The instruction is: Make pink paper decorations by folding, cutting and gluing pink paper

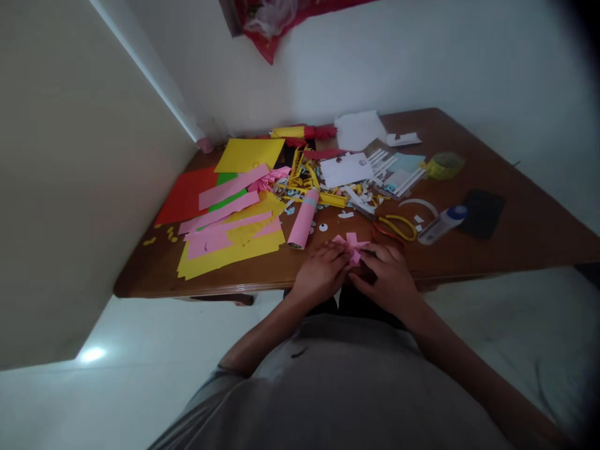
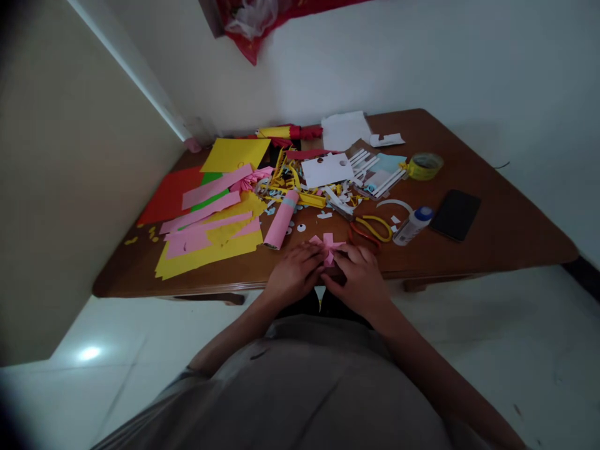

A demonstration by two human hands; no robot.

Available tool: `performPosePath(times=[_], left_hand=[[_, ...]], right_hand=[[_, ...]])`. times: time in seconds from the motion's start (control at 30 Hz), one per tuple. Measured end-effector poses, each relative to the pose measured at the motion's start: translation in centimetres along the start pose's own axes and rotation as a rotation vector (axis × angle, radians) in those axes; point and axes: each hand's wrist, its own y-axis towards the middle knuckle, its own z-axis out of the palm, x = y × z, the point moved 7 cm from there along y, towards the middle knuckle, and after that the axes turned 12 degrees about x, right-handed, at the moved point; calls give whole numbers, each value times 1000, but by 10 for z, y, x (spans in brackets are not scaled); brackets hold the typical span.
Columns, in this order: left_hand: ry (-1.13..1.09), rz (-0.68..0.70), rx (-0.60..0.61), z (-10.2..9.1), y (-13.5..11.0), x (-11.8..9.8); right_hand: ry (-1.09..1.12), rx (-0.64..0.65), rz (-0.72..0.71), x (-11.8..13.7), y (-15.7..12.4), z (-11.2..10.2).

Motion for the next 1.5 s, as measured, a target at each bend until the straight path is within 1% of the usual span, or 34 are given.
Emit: performPosePath(times=[0.2, 0.3, 0.47, 0.57, 0.63, 0.73, 0.83, 1.17, 1.37, 1.5], left_hand=[[43, -28, 34, 3, 2, 1], [62, -34, 48, 4, 1, 0], [71, -27, 48, 4, 0, -1], [73, -27, 45, 5, -1, 0], [77, -28, 44, 6, -2, 0], [79, -15, 33, 4, -2, -1], [79, -8, 15, 1, -3, -2], [90, 18, 10, 3, -3, 0], [98, 27, 28, 4, -3, 0], [101, 33, 26, 3, -3, 0]], right_hand=[[-5, 42, 28, -1, 0, 1], [10, 41, 27, -2, 1, 1], [154, -69, -2, -11, 1, -8], [244, -101, -19, -18, -1, -15], [221, -89, -36, -20, -3, -18], [116, -39, -38, -22, -6, -17], [64, -30, -33, -21, -9, -15], [49, -37, -8, -21, -8, -15], [50, -27, -15, -21, -6, -17], [22, 7, -24, -18, -8, -14]])
